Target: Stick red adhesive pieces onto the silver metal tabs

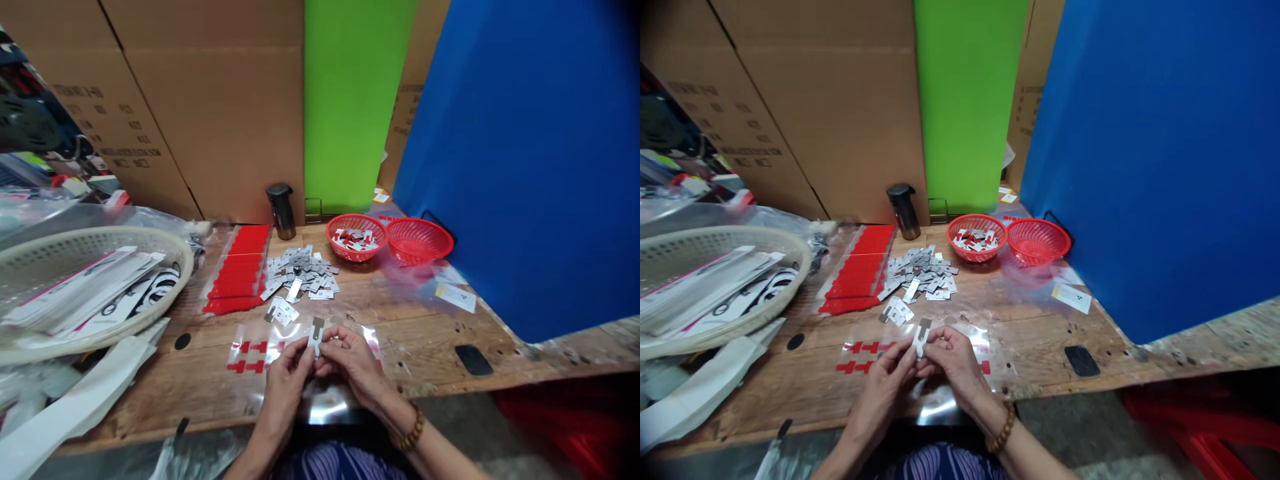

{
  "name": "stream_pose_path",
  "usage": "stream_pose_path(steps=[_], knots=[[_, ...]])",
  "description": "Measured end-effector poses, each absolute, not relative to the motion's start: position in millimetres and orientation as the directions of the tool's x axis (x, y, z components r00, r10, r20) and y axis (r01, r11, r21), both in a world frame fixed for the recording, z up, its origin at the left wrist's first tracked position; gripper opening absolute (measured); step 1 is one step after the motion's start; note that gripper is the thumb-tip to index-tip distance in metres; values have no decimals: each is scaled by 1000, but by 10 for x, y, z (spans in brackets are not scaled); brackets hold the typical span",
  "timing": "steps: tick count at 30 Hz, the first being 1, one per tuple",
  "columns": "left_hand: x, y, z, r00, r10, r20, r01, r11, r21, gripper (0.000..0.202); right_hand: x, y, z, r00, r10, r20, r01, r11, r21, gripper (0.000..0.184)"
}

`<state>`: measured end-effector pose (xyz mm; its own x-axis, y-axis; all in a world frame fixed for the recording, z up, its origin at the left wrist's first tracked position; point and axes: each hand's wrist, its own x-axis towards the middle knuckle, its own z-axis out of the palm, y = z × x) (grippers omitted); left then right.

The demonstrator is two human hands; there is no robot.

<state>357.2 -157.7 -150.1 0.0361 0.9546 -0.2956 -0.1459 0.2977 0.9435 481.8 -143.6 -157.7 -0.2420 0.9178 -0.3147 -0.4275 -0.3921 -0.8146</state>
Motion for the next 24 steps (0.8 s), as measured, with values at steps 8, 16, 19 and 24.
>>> stream_pose_path(steps=[8, 16, 19, 24], knots=[[3642, -1615, -1521, 168, 864, -474, -381, 501, 777, 24, 4908, -1603, -1717, -120, 954, -276, -259, -298, -919, 32], [3569, -1716, -1403, 405, 716, -569, -231, 682, 694, 23, 5297, -1672, -1617, -326, 929, -174, -278, -270, -922, 23], [3585, -1762, -1409, 459, 659, -596, -238, 738, 632, 21, 5303, -1777, -1635, -304, 938, -165, -247, -244, -938, 17], [3630, -1792, -1430, 509, 596, -621, -213, 786, 580, 23, 5306, -1973, -1715, -183, 972, -146, -126, -171, -977, 16]])
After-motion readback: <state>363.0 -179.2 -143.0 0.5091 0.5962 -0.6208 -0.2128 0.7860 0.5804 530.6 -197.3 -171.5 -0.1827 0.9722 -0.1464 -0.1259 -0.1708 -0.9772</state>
